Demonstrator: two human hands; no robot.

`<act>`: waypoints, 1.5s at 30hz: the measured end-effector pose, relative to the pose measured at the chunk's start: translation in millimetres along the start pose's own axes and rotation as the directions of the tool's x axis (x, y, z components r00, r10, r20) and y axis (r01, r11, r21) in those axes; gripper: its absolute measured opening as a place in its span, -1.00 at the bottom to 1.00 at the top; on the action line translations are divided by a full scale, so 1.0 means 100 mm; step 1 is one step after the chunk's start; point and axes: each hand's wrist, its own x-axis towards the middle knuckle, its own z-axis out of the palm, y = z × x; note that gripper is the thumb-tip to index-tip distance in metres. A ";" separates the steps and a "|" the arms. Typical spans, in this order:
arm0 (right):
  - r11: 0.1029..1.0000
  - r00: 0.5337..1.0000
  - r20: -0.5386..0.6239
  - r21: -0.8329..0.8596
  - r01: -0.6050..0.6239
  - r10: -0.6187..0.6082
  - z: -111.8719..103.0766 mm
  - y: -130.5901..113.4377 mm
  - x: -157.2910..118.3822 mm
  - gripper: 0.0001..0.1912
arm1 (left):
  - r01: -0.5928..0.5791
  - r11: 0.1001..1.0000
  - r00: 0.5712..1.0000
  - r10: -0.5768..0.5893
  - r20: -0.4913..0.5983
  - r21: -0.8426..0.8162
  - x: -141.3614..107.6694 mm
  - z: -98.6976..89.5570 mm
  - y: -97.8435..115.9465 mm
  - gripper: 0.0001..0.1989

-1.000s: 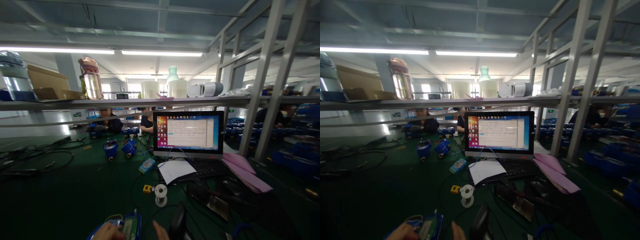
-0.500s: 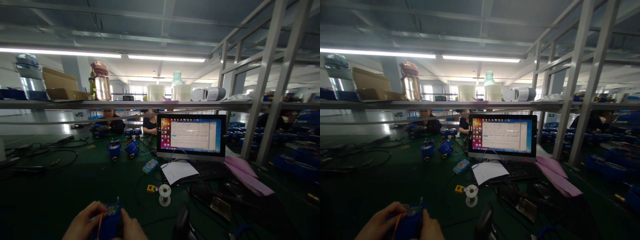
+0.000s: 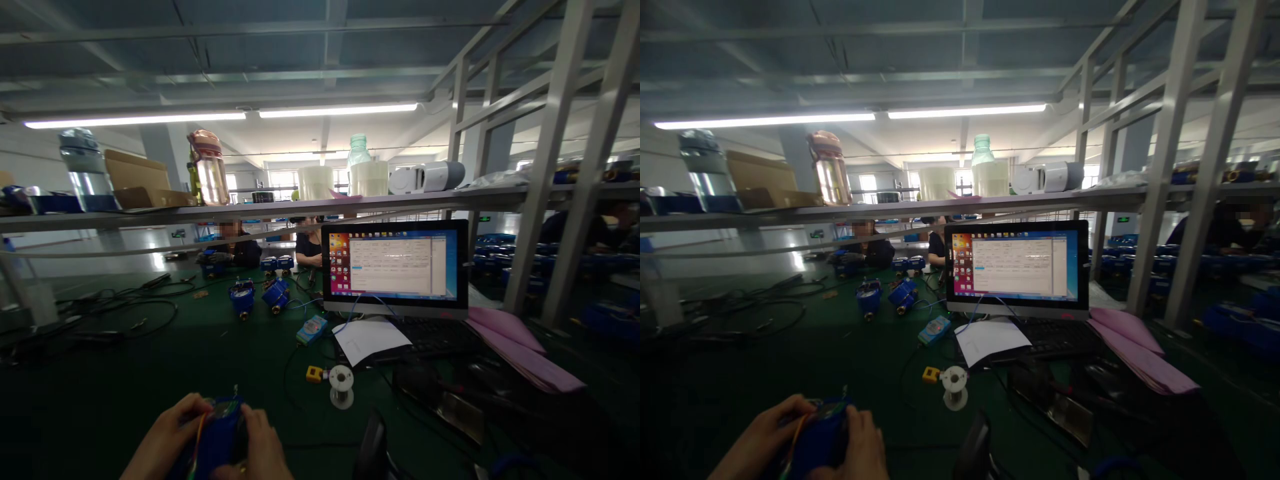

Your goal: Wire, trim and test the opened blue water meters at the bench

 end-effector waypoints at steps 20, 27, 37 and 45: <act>0.955 0.944 -0.226 0.124 0.271 -0.239 0.26 0.21 0.16 -0.46 | 0.054 0.974 0.998 -0.049 0.028 -0.221 -0.09 -0.01 0.14 -0.73; 0.951 0.943 -0.205 0.113 0.287 -0.261 0.31 0.35 0.23 -0.37 | 0.060 0.967 0.998 -0.057 0.021 -0.246 -0.08 -0.01 0.13 -0.75; 0.950 0.953 -0.089 0.095 0.297 -0.289 0.07 0.13 0.21 -0.34 | -0.040 0.976 0.999 0.034 -0.034 -0.216 -0.09 -0.04 0.31 -0.80; 0.925 0.945 0.012 0.208 0.318 -0.327 0.03 0.08 0.29 -0.55 | 0.036 0.977 0.998 -0.045 -0.043 -0.210 -0.01 -0.05 0.28 -0.81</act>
